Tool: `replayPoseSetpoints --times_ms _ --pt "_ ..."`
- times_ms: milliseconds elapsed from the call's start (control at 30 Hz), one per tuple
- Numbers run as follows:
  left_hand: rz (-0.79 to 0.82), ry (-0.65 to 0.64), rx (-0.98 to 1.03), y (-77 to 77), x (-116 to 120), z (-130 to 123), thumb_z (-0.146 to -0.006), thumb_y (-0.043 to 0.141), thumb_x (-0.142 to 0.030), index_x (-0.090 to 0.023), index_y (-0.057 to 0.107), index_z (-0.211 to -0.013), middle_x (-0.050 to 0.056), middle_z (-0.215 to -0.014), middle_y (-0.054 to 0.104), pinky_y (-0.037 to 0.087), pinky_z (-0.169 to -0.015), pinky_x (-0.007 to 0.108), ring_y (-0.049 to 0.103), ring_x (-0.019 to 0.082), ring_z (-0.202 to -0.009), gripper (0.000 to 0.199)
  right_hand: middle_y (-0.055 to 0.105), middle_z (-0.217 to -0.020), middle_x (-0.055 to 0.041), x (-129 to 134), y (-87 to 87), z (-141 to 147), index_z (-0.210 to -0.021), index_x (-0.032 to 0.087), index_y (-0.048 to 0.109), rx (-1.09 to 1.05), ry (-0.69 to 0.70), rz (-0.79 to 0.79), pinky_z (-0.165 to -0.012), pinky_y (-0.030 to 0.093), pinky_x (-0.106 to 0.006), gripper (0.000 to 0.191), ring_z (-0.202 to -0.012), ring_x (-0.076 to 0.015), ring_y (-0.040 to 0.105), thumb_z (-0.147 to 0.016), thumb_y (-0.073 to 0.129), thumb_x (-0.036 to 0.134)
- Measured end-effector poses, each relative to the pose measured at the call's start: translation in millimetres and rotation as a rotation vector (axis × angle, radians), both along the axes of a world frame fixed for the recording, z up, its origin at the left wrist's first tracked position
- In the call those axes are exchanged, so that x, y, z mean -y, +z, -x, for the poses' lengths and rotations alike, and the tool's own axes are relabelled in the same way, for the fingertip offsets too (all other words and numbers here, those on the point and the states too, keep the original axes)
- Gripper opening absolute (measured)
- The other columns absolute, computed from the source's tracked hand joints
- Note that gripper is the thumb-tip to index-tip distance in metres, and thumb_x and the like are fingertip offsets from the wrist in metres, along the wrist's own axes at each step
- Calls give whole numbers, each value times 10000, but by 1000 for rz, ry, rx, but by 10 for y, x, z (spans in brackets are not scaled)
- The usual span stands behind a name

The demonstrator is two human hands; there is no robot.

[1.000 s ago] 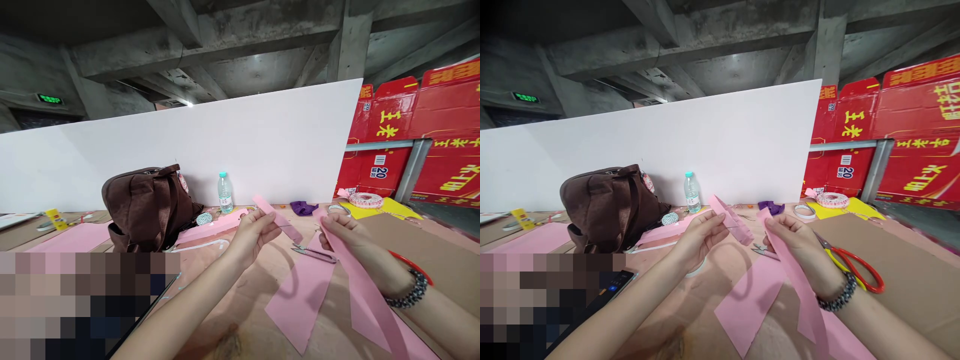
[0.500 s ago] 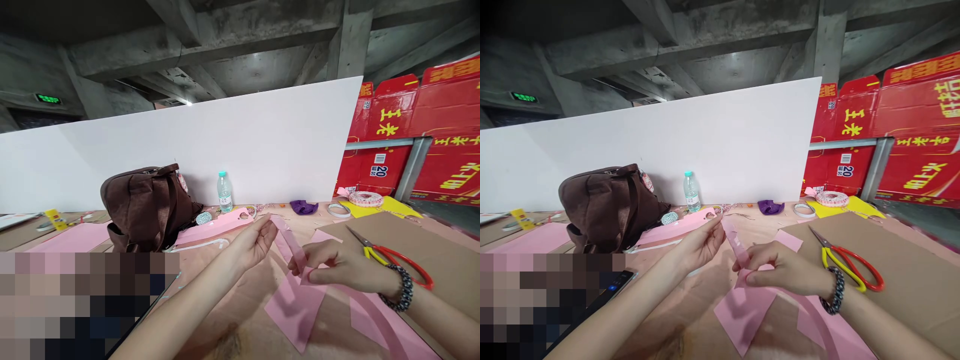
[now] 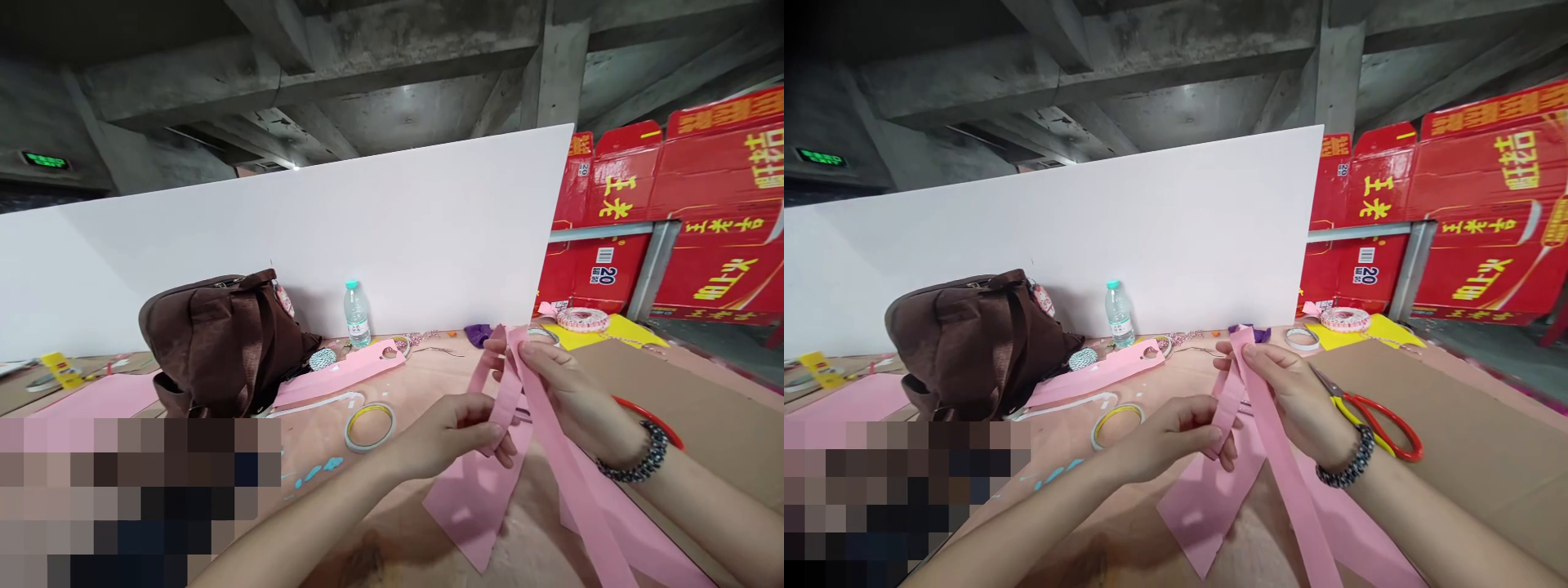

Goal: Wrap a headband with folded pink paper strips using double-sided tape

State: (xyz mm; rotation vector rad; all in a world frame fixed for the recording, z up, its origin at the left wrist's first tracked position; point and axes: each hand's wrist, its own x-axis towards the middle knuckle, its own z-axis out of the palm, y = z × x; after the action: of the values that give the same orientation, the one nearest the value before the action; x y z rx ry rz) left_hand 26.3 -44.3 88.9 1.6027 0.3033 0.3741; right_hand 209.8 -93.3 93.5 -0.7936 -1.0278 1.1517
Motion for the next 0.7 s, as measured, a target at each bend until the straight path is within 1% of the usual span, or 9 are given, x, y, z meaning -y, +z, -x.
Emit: replayPoseSetpoints --times_ms 67,167,233,333,400,500,600,700 --pt "-53 11 3 30 -16 15 -868 599 -396 -149 639 -836 43 -831 646 445 -743 279 620 137 -730 252 610 -1224 -93 -17 0 -6 -1032 207 709 -32 24 -7 -861 537 -333 359 -1157 -265 552 -829 693 502" --pt "-80 55 7 55 -59 21 -865 598 -392 -150 629 -818 27 -808 624 436 -718 269 593 124 -697 248 534 -1342 -58 -48 -9 -21 -1086 240 693 -54 81 -60 -920 523 -335 319 -1241 -253 494 -889 634 483" --pt "-65 58 6 53 -83 17 -864 595 -393 -151 619 -827 26 -797 619 432 -698 266 582 120 -678 245 505 -1374 -45 -58 -16 -34 -1087 247 687 -70 128 -101 -962 502 -335 320 -1260 -244 478 -911 599 500" --pt "-41 54 20 36 -94 7 -871 574 -399 -151 599 -828 33 -767 613 423 -658 261 570 122 -657 253 483 -1395 -52 -49 -21 -56 -1092 239 670 -93 194 -115 -1017 462 -343 387 -1280 -240 457 -924 543 563" --pt "-39 64 40 31 -89 3 -876 570 -397 -154 578 -830 30 -745 600 410 -645 253 560 121 -662 247 473 -1403 -59 -38 -25 -71 -1107 233 657 -90 204 -126 -1050 432 -353 415 -1293 -238 441 -931 516 581" --pt "-37 115 81 44 -78 4 -883 564 -402 -168 542 -867 14 -724 582 390 -635 245 541 115 -658 236 517 -1359 -59 -49 -41 -96 -1077 228 653 -72 169 -131 -1071 409 -380 389 -1282 -240 453 -922 541 567" --pt "-15 230 142 66 -86 6 -850 579 -389 -178 538 -914 -6 -682 566 384 -627 253 508 115 -615 224 622 -1198 -51 -91 -65 -120 -987 224 650 -98 148 -75 -1046 431 -385 347 -1207 -236 525 -899 587 554" --pt "-30 349 193 76 -125 12 -842 549 -417 -181 542 -845 -32 -613 508 362 -599 251 448 103 -548 236 645 -1128 -46 -114 -80 -123 -976 223 652 -123 132 -29 -967 491 -358 314 -1091 -224 600 -900 604 523"
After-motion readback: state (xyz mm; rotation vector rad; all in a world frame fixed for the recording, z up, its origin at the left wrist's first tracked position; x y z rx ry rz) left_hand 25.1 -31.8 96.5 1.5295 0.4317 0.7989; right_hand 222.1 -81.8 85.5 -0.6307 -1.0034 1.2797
